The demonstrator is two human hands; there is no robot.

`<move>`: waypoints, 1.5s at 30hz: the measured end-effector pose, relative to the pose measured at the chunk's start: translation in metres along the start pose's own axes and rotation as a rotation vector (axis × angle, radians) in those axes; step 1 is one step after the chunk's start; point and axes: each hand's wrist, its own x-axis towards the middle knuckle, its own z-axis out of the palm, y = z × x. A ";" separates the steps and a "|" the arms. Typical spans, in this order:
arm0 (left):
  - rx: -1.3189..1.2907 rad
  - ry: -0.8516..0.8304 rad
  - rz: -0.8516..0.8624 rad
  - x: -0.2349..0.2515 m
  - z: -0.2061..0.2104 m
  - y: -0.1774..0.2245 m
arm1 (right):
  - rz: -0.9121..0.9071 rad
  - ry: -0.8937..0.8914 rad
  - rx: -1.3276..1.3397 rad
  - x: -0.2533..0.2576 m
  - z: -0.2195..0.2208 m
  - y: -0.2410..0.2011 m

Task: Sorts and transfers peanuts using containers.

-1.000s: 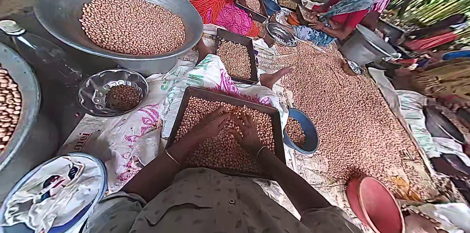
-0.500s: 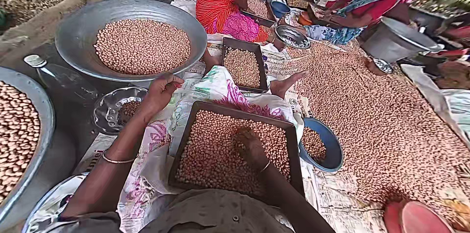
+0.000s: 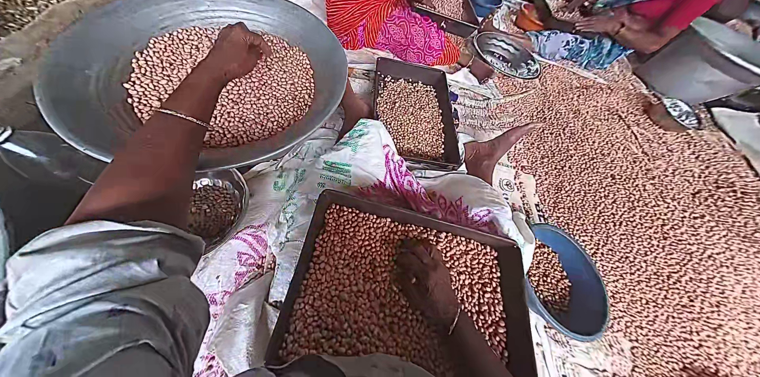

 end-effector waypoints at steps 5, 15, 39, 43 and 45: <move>0.080 -0.116 -0.160 0.008 0.015 -0.011 | 0.021 0.013 -0.037 0.005 0.000 0.000; 0.124 -0.129 -0.181 0.008 0.021 0.000 | 0.035 0.053 -0.068 0.004 0.003 0.000; -0.931 0.021 -0.281 -0.001 0.013 0.033 | 0.048 0.066 -0.034 0.002 0.002 0.001; -0.841 0.018 -0.240 -0.008 0.013 0.037 | 0.040 0.053 -0.041 0.005 0.003 0.002; -0.803 -0.011 -0.140 -0.009 0.018 0.046 | 0.052 0.017 -0.022 0.004 0.000 0.001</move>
